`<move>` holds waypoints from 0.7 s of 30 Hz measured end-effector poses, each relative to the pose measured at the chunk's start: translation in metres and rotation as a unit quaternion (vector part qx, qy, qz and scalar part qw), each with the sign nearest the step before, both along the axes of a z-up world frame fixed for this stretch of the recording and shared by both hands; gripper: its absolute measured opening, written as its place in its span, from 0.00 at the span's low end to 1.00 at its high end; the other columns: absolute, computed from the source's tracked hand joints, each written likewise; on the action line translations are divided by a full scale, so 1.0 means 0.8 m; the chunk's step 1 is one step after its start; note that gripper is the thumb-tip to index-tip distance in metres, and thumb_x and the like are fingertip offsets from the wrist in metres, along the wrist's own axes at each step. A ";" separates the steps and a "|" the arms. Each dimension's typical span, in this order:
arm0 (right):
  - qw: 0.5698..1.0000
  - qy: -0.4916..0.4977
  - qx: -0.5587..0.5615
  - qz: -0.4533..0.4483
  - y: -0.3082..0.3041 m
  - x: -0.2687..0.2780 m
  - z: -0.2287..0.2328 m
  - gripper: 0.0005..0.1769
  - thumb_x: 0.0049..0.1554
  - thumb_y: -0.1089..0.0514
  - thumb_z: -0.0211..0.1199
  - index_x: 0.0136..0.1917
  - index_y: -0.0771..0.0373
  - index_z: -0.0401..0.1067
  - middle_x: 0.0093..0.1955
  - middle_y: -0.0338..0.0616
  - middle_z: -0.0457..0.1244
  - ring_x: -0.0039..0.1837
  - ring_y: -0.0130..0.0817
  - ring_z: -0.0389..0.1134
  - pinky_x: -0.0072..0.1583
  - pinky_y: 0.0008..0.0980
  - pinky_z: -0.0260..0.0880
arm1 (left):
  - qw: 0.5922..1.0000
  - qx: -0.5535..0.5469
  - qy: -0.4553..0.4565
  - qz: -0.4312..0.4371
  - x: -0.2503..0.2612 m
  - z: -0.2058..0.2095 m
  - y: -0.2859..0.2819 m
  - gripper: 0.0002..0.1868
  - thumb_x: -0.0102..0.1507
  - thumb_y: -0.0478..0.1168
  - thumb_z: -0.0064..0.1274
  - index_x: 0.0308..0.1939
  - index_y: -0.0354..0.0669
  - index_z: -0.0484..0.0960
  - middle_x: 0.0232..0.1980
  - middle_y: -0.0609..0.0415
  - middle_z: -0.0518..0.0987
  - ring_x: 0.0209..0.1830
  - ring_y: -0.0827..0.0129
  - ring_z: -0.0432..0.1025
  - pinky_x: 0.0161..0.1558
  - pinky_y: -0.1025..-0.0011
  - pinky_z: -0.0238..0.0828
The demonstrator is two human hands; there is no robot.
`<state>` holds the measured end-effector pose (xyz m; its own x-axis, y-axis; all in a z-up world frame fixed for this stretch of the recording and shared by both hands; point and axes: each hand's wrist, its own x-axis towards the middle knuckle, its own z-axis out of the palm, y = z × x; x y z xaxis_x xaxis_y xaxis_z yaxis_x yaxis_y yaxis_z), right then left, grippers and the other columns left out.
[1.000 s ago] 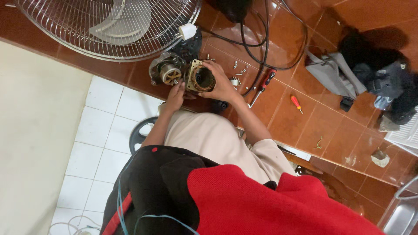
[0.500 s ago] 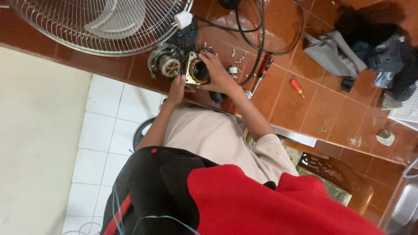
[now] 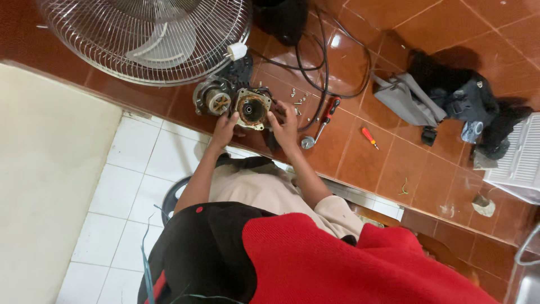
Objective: The person disassembles a fan motor using a screwdriver, removes screws, separates the motor housing, and inspects the internal components. The person then reassembles the motor housing and secures it with screws.
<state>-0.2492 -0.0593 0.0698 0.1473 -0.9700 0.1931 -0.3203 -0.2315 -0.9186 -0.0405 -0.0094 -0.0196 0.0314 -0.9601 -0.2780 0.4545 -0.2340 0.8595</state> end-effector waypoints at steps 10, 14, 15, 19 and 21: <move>0.998 -0.033 0.044 0.004 0.003 0.013 -0.031 0.18 0.64 0.55 0.67 0.61 0.69 0.74 0.56 0.44 0.63 0.55 0.30 0.68 0.58 0.27 0.71 | 0.990 -0.075 0.117 -0.030 0.014 -0.021 0.021 0.29 0.75 0.61 0.38 0.58 0.38 0.76 0.42 0.51 0.81 0.28 0.69 0.73 0.34 0.67 0.77; 0.992 -0.093 0.060 0.054 0.006 0.015 -0.017 0.21 0.63 0.55 0.66 0.65 0.69 0.72 0.59 0.43 0.61 0.59 0.29 0.67 0.60 0.28 0.71 | 0.988 -0.091 0.119 -0.022 0.006 -0.006 0.028 0.29 0.74 0.62 0.36 0.61 0.42 0.74 0.44 0.52 0.82 0.34 0.66 0.77 0.31 0.72 0.68; 0.990 -0.107 0.066 0.064 0.005 0.016 -0.015 0.22 0.63 0.55 0.65 0.66 0.69 0.71 0.60 0.42 0.62 0.60 0.28 0.68 0.61 0.27 0.71 | 0.990 -0.084 0.113 -0.019 0.006 -0.004 0.027 0.28 0.74 0.62 0.36 0.61 0.43 0.74 0.45 0.53 0.82 0.34 0.66 0.77 0.31 0.73 0.67; 0.977 -0.142 0.119 0.107 0.003 0.012 -0.008 0.22 0.66 0.55 0.61 0.70 0.68 0.69 0.62 0.41 0.68 0.61 0.24 0.67 0.64 0.25 0.67 | 0.994 -0.050 0.093 -0.009 0.003 -0.004 0.027 0.28 0.72 0.62 0.34 0.61 0.46 0.73 0.46 0.55 0.83 0.34 0.66 0.78 0.31 0.74 0.67; 0.977 -0.148 0.116 0.096 0.001 0.012 -0.011 0.22 0.66 0.56 0.61 0.70 0.70 0.70 0.61 0.40 0.68 0.60 0.23 0.66 0.64 0.24 0.67 | 0.996 -0.039 0.075 0.000 0.000 -0.012 0.025 0.28 0.73 0.62 0.33 0.61 0.45 0.73 0.46 0.54 0.83 0.34 0.66 0.78 0.31 0.74 0.67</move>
